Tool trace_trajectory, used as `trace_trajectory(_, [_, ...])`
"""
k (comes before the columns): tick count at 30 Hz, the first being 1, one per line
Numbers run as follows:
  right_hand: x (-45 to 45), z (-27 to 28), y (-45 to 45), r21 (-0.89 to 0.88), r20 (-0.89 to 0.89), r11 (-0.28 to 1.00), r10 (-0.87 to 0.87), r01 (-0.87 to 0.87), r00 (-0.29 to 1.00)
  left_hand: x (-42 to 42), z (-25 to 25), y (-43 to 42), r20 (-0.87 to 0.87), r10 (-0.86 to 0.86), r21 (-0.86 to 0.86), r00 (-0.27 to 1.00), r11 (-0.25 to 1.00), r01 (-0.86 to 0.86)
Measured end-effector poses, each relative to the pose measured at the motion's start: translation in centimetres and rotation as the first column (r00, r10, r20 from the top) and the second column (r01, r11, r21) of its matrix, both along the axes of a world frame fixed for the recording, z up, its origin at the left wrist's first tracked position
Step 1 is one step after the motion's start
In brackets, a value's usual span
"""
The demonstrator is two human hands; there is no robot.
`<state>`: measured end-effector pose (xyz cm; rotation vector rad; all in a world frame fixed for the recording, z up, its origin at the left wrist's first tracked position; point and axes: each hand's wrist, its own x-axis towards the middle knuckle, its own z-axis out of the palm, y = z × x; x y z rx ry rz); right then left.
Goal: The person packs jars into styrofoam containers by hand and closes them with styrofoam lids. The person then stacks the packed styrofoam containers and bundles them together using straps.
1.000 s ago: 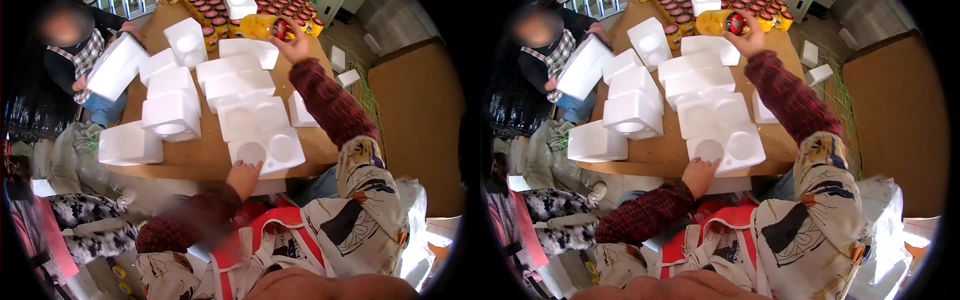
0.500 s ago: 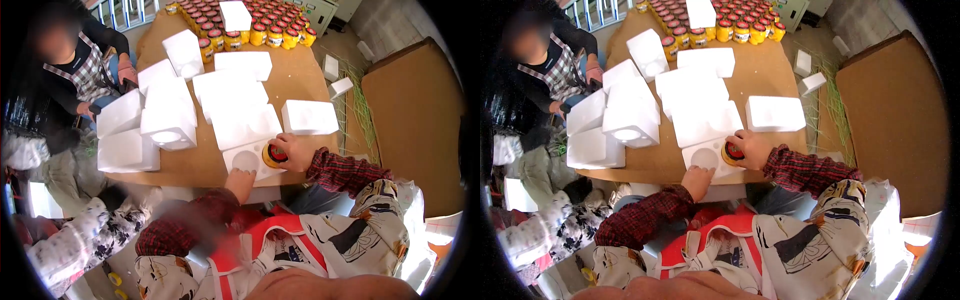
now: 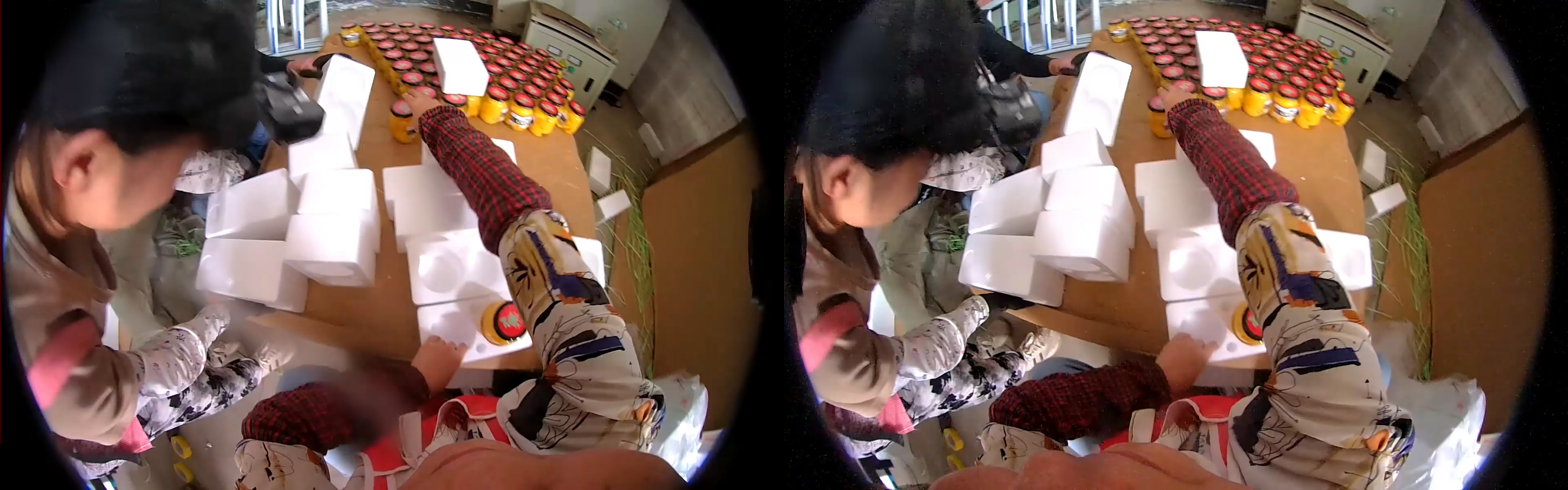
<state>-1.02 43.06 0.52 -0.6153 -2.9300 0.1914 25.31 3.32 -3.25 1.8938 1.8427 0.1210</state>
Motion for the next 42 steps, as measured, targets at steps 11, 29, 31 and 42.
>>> trace_trajectory(11, [-3.3,-5.7,1.7,-0.164,0.053,0.928,-0.331,0.335,0.942,-0.8,1.9,0.5,0.056,-0.101,-0.056,0.993,0.993,0.104])
trace_trajectory(29, [31.5,14.8,-17.0,-0.423,-0.598,0.791,0.122,-0.441,0.792,-0.5,-3.2,-0.7,-0.117,-0.045,0.173,0.992,0.983,0.065])
trace_trajectory(31, [34.5,12.7,-20.6,-0.529,-0.466,0.748,0.139,-0.401,0.874,-2.0,-1.1,-1.1,-0.043,0.048,0.413,0.998,0.910,-0.026])
trace_trajectory(42, [33.6,-2.2,-26.7,-0.195,-0.092,0.912,0.350,-0.361,0.932,-4.5,-0.6,-1.6,0.145,0.413,-0.040,0.899,0.910,-0.412])
